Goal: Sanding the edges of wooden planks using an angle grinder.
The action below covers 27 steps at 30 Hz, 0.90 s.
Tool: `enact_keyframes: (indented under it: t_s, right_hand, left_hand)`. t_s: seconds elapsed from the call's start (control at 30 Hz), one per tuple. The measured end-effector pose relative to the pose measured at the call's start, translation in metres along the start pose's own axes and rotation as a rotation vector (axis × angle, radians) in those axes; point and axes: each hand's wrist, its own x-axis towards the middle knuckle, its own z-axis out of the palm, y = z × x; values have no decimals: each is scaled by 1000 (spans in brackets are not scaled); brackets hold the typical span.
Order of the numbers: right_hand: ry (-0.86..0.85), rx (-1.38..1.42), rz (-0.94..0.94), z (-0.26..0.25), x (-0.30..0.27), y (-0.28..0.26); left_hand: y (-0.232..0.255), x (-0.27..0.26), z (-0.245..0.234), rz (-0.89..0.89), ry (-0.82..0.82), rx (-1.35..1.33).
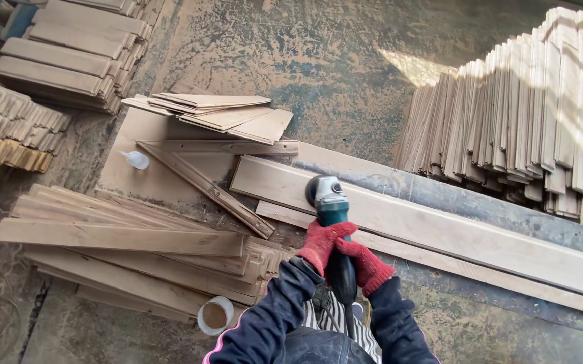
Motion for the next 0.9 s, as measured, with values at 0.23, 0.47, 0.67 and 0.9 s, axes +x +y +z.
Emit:
enact_keyframes:
  t_s: [0.23,0.47,0.67,0.9]
  right_hand:
    - [-59,-54,13,31,-2,5]
    - [-174,-98,-21,70,-14,-2]
    - [-112,172,-146,-17,-56,-10]
    - [57,691,-314,-239,-10,76]
  left_hand:
    - [17,-26,-24,-2,19,-105]
    - [29,-4,-60,39,96,-92]
    - [-1,-16,34,-11,-134,33]
    - [-95,-47,194,-158,-522,395]
